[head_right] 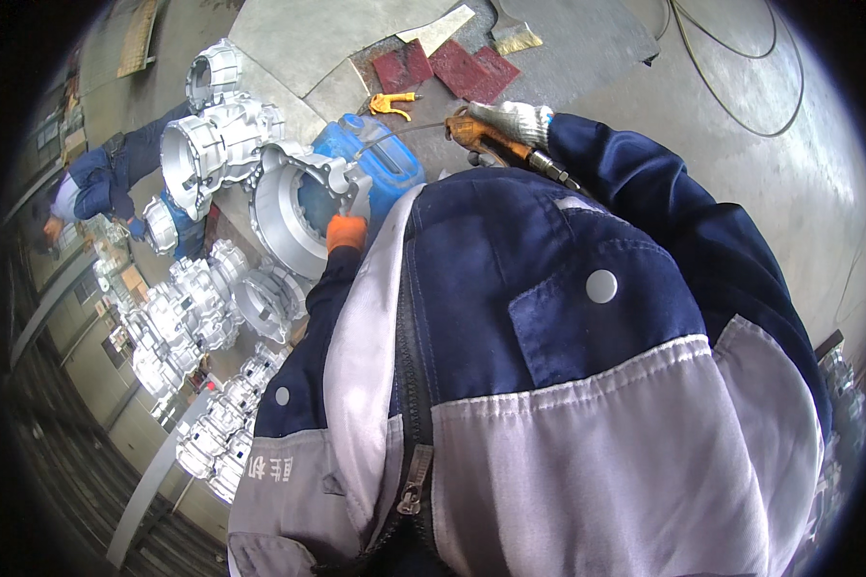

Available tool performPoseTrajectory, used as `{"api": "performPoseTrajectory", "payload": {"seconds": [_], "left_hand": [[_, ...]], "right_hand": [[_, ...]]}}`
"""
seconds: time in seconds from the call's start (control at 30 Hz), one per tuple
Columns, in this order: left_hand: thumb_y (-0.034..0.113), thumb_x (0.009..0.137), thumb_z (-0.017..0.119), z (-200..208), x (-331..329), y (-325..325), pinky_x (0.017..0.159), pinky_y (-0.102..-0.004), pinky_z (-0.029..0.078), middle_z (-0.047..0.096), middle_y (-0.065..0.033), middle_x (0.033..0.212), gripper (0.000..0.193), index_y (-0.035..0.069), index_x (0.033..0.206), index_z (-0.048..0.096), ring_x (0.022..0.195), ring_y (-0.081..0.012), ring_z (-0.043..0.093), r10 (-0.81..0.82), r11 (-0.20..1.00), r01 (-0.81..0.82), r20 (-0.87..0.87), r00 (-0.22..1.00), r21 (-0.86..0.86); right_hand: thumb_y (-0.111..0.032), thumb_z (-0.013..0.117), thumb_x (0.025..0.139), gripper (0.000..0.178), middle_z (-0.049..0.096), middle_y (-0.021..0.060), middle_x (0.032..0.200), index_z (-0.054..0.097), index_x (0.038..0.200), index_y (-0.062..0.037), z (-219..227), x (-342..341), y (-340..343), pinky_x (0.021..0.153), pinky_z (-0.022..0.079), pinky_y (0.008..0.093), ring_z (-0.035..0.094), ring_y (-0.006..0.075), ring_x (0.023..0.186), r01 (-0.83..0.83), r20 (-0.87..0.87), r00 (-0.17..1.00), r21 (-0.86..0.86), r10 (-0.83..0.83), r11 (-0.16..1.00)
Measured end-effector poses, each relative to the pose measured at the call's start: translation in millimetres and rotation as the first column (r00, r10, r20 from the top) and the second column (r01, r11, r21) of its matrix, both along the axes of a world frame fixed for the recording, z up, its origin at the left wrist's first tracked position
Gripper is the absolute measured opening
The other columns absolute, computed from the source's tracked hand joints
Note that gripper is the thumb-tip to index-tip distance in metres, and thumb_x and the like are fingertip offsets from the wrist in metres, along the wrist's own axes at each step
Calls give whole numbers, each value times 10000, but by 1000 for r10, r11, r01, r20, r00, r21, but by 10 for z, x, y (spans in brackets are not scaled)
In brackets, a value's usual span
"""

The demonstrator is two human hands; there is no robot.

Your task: The person repeatedly picks up silver metal housings, wipes them with a cloth, and places them on a table. The person also uses a handheld tool to spray or clean the interior of the housings. A coworker is visible in the background performing similar actions.

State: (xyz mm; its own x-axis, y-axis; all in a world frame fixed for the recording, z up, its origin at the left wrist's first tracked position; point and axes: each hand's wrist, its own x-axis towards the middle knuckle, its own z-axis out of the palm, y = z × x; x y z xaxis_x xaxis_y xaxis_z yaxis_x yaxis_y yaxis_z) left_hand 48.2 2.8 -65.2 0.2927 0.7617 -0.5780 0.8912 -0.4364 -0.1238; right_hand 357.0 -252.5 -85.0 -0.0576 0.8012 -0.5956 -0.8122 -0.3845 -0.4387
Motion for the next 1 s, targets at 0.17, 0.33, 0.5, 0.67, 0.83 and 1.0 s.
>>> {"api": "performPoseTrajectory", "payload": {"seconds": [0.17, 0.33, 0.5, 0.67, 0.83, 1.0], "left_hand": [[236, 737, 534, 122, 140, -155, 803, -384, 463, 620, -262, 939, 323, -40, 880, 624, 938, -377, 593, 148, 987, -157, 179, 973, 36], [228, 732, 530, 108, 128, -157, 808, -379, 463, 615, -270, 943, 327, -48, 880, 623, 945, -374, 591, 178, 983, -184, 166, 970, 21], [225, 727, 535, -59, 8, -21, 804, -389, 467, 621, -260, 944, 327, -39, 897, 629, 946, -374, 596, 43, 999, -45, 105, 994, 17], [181, 740, 537, -58, 30, -101, 797, -392, 483, 633, -231, 900, 232, 26, 849, 671, 899, -361, 617, 180, 977, -194, 143, 973, 91], [188, 763, 516, -233, -123, 62, 802, -389, 486, 626, -234, 917, 243, 46, 877, 676, 887, -368, 616, -151, 986, 149, 24, 988, 69], [191, 760, 521, -307, -175, 72, 790, -390, 493, 622, -236, 935, 231, 73, 871, 685, 877, -369, 617, -64, 992, 59, 41, 997, 113]], "right_hand": [[-480, 464, 907, 467, 636, 63, 778, 596, 1053, -57, 127, -27, 2, 518, 510, 240, 608, 123, 595, 8, 15, 1000, 21, -8, 1000], [-471, 418, 928, 452, 646, 82, 786, 601, 1013, -66, 134, -33, 44, 535, 512, 274, 613, 154, 599, -45, 34, 998, -16, 45, 999], [-458, 439, 924, 453, 640, 88, 777, 577, 1063, -51, -28, -27, 104, 498, 509, 248, 604, 134, 575, -118, 251, 963, 48, 102, 992], [-476, 403, 931, 441, 646, 69, 797, 611, 1009, -95, 4, -57, 87, 560, 513, 274, 625, 142, 649, -52, 59, 997, 18, 50, 999], [-448, 456, 919, 425, 646, 66, 798, 611, 1003, -61, 29, -46, 137, 556, 517, 272, 615, 141, 620, -87, 243, 965, -64, 100, 994], [-396, 563, 880, 363, 647, 64, 776, 622, 965, -48, -56, -31, 209, 526, 531, 275, 612, 155, 574, 29, 264, 965, -143, 10, 989]]}}
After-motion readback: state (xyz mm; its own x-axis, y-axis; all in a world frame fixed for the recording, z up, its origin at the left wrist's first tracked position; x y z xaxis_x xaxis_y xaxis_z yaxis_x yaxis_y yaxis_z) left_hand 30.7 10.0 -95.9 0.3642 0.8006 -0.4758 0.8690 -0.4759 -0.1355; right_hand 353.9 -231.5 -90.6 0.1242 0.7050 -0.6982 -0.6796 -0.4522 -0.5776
